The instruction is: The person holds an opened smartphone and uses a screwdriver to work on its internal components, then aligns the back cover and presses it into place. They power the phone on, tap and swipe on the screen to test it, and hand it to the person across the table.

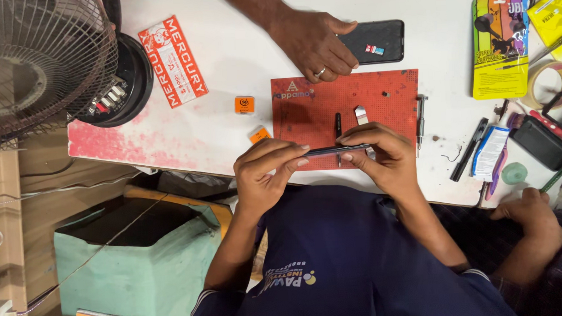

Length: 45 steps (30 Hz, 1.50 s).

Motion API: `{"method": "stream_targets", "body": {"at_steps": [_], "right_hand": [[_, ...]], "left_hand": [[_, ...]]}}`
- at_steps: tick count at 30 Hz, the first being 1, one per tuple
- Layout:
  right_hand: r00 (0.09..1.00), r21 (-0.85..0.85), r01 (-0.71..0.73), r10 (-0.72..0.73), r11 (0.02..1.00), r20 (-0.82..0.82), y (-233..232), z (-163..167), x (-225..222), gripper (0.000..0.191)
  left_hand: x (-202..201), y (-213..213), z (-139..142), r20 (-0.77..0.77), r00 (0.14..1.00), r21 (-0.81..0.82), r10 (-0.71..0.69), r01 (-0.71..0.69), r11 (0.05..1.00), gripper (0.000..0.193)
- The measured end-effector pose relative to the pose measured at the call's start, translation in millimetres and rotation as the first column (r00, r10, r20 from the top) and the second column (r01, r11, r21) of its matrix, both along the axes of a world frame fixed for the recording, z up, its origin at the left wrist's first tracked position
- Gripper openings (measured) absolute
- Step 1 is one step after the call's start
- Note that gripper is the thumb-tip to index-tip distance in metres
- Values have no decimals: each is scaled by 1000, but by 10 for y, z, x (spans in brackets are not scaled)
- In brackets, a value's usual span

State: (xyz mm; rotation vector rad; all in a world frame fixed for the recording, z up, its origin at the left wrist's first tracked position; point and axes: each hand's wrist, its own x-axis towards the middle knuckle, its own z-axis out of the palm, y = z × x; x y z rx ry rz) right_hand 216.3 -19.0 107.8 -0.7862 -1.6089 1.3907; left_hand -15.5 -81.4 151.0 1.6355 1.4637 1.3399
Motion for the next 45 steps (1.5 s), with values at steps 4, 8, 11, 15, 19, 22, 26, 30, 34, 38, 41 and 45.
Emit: {"method": "stream_targets", "body": {"at_steps": [4, 8, 11, 15, 19, 22, 26, 30, 34, 38, 41, 45], "right_hand": [[999, 34, -2, 0, 999, 53, -19, -5, -24, 23], [1000, -50, 18, -18, 999, -9, -32, -51, -13, 23], [992, -131, 86, -97, 988, -75, -46, -90, 32, 23], [978, -49, 205, -206, 978, -16, -107, -113, 65, 19], [959, 42, 262, -265, 964, 106, -141, -83, 68, 17], [983, 63, 180, -183, 982, 33, -127, -64, 50, 23], [983, -78, 175, -178, 981, -36, -125, -72, 22, 27], [965, -71, 261, -262, 963, 6, -151, -68, 16, 23], [926, 56, 283, -288, 957, 244, -160, 21, 65, 23], [951, 173, 218, -249, 961, 182, -168, 53, 60, 22], [963, 35, 231, -234, 972, 134, -159, -24, 58, 22], [985, -240, 163, -146, 957, 88, -15, -193, 108, 21]], "left_hand": [[14, -16, -30, -28, 1000, 15, -8, 8, 1000, 21], [3, -32, -107, 15, 1000, -21, 11, -11, 1000, 22], [-23, -51, -188, 110, 992, -20, 59, -57, 998, 23], [-30, -69, -319, 209, 978, -42, 26, -18, 999, 23], [-43, -105, -465, 314, 949, -47, 14, 0, 999, 23], [-61, -155, -605, 349, 937, -28, 21, -12, 1000, 23], [-12, -198, -841, 624, 777, -78, 81, -42, 996, 21], [71, -157, -987, 823, 568, -47, 19, 35, 998, 23], [62, -107, -877, 639, 769, -94, -14, 96, 991, 27], [68, -54, -653, 401, 913, -88, -80, 125, 988, 36], [74, 12, -541, 201, 972, -183, -123, 160, 970, 34], [65, -10, -491, 181, 983, -349, -36, 98, 932, 28]]}}
